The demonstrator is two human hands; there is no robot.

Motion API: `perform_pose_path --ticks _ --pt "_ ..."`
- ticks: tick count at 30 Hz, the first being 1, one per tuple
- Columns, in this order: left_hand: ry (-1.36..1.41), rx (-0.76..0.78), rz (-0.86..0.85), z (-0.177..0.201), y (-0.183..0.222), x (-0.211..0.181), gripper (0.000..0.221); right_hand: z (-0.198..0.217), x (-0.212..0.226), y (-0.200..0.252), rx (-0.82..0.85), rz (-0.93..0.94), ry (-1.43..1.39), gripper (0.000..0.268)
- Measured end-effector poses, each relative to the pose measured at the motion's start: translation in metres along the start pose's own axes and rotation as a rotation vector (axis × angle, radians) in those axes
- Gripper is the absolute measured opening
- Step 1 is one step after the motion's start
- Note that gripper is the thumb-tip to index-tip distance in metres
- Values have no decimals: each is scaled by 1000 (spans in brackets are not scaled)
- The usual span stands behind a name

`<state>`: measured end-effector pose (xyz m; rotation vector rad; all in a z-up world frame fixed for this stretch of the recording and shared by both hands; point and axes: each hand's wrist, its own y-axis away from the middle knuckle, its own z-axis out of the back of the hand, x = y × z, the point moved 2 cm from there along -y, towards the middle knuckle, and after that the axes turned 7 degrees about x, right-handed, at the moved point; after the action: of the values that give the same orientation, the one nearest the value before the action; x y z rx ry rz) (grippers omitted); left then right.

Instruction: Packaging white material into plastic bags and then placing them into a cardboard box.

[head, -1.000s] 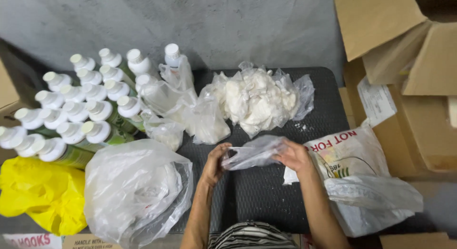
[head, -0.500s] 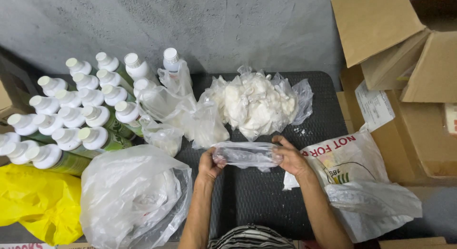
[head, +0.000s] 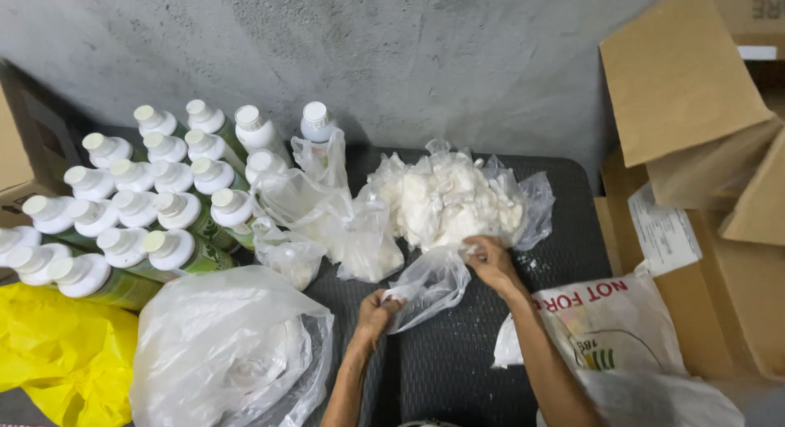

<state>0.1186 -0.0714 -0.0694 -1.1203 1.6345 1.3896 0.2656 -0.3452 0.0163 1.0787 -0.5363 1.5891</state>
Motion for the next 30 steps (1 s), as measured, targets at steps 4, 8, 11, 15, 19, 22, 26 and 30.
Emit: perform_pose_path --ticks 4,8,11,15,19,22,26,30 --pt "123 -200 -47 3 3 -11 19 25 49 -34 -238 9 99 73" --pt "156 -197 12 -8 6 -19 23 28 63 -73 -404 178 443 87" --pt "122 -200 -13 -18 17 -50 23 22 26 -99 -494 253 471 67" --pt "71 -226 -44 -21 19 -66 32 35 41 -94 -487 -87 18 36" --pt "78 -223 -36 -16 11 -46 22 65 55 -64 -568 -63 314 32" --pt "266 -297 23 -15 -1 -15 24 75 73 -19 -426 20 -251 26" --pt "319 -315 48 -25 10 -12 30 63 56 31 -31 -37 -851 31" --pt "426 -263 3 -39 22 -11 32 0 63 73 293 -336 -1142 38"
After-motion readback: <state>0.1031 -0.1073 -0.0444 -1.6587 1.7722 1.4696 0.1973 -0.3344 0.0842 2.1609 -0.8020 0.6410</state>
